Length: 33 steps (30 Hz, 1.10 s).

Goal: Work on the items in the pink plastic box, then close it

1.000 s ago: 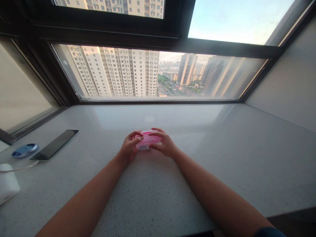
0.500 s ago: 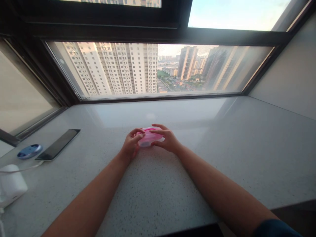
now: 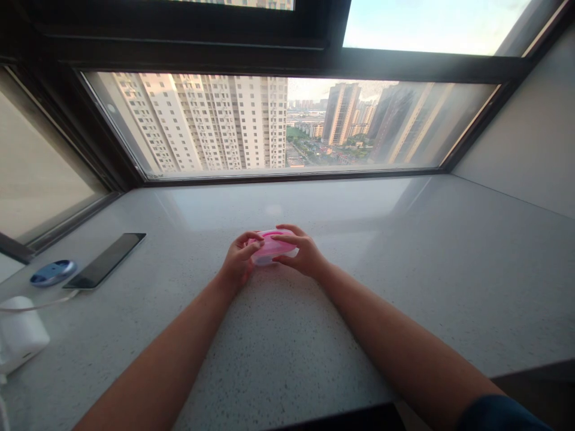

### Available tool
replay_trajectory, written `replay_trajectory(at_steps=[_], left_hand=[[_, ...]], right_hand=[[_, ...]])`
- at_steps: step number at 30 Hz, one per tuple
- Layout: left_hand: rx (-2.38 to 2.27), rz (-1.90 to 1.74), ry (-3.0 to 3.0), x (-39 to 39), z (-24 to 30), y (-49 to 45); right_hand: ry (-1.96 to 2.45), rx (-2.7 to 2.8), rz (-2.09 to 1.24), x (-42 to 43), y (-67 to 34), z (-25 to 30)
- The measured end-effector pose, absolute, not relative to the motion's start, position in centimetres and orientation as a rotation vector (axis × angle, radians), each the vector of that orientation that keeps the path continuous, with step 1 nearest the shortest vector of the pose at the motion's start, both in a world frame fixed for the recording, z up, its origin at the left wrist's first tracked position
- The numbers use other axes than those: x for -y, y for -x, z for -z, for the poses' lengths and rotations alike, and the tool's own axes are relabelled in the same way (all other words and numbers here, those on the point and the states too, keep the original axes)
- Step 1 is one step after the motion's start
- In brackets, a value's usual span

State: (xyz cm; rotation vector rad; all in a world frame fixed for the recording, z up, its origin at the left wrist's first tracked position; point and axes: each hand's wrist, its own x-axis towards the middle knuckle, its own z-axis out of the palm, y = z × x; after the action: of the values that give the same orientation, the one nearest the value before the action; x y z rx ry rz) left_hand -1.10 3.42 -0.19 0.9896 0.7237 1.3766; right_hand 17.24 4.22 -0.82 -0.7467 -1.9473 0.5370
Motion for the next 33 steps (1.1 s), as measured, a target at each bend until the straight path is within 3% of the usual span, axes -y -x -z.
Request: replay_trajectory(at_steps=[20,33], left_hand=[[-0.743,-1.393,-1.047,-3.6,0.3,1.7],[-0.990,-1.367,-1.902,-2.9,-0.6,2.7]], right_hand=[[0.789,2.031,-0.539,-4.6,-17.6,0.7],[0.786,2.021,-0.496,-4.0,-17.5,0.5]])
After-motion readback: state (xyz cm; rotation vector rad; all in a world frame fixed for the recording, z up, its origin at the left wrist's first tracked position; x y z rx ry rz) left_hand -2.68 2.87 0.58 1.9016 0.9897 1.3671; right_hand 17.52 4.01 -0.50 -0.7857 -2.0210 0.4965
